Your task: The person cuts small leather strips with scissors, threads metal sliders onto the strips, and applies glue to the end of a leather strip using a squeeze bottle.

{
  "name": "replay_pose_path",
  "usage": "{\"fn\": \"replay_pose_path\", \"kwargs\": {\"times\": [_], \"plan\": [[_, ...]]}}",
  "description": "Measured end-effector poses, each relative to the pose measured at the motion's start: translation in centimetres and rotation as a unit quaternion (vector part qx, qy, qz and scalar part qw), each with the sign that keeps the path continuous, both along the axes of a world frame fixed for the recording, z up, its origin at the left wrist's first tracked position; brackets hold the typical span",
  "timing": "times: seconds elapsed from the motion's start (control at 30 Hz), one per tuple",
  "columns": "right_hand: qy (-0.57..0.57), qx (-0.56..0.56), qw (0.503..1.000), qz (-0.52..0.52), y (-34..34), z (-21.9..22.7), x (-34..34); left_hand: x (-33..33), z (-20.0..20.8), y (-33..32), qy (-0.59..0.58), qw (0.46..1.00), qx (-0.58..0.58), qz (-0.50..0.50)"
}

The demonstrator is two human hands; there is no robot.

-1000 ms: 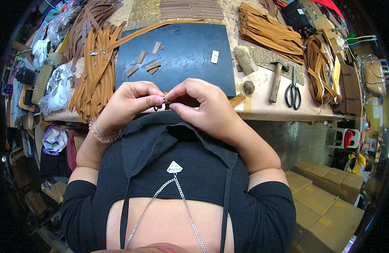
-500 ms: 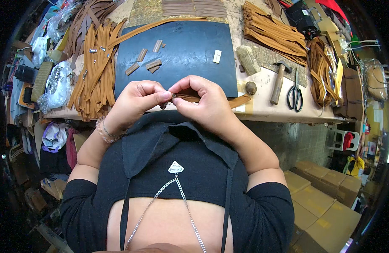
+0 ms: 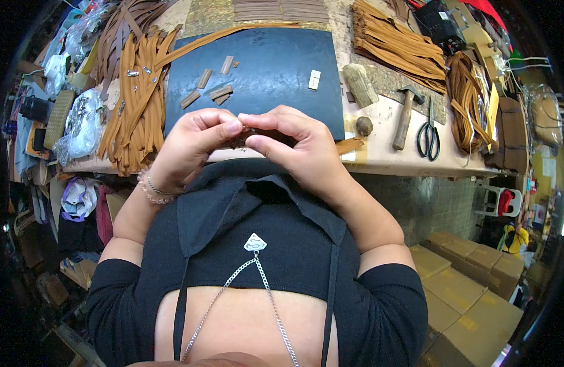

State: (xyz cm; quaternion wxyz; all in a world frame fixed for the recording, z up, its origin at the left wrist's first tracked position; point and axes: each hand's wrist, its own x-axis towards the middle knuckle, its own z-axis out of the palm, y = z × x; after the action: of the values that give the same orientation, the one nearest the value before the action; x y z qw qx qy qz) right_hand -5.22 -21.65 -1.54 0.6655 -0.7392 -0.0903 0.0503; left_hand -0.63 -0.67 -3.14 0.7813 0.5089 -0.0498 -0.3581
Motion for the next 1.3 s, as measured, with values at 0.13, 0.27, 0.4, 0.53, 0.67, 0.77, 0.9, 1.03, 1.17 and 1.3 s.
{"fn": "replay_pose_path", "kwargs": {"times": [0.13,0.27,0.4,0.53,0.67,0.77,0.9,1.03,1.17,1.3], "plan": [[-0.027,0.001,0.999,0.026,-0.4,-0.1,-0.1,0.2,0.8,0.7,-0.146,0.988,0.043,-0.021],[0.028,0.065,0.997,0.007,0.2,1.1,-0.7,0.0,1.4,0.8,-0.178,0.982,0.059,-0.028],[0.044,0.071,0.996,0.033,0.0,1.6,-0.9,-0.1,2.1,0.9,-0.1,0.993,0.041,-0.057],[0.069,0.117,0.99,0.047,-0.1,1.6,-0.9,-0.2,2.2,0.7,-0.048,0.996,0.015,-0.076],[0.07,0.111,0.991,0.027,0.0,1.7,-1.1,-0.2,2.3,0.7,-0.099,0.991,0.052,-0.069],[0.038,0.074,0.997,-0.003,0.0,0.9,-1.0,-0.3,2.4,0.5,-0.192,0.976,0.089,-0.041],[0.051,0.095,0.994,-0.017,0.1,0.2,-0.9,-0.5,2.1,0.5,-0.254,0.957,0.136,-0.014],[0.021,0.114,0.993,-0.013,0.2,-0.3,-0.9,-0.6,1.9,0.5,-0.213,0.971,0.11,-0.002],[-0.006,0.082,0.996,-0.022,0.3,-0.5,-0.9,-0.5,1.8,0.4,-0.358,0.922,0.145,0.01],[-0.021,0.039,0.999,-0.017,0.4,-0.7,-1.0,-0.6,1.9,0.4,-0.455,0.87,0.186,0.038]]}}
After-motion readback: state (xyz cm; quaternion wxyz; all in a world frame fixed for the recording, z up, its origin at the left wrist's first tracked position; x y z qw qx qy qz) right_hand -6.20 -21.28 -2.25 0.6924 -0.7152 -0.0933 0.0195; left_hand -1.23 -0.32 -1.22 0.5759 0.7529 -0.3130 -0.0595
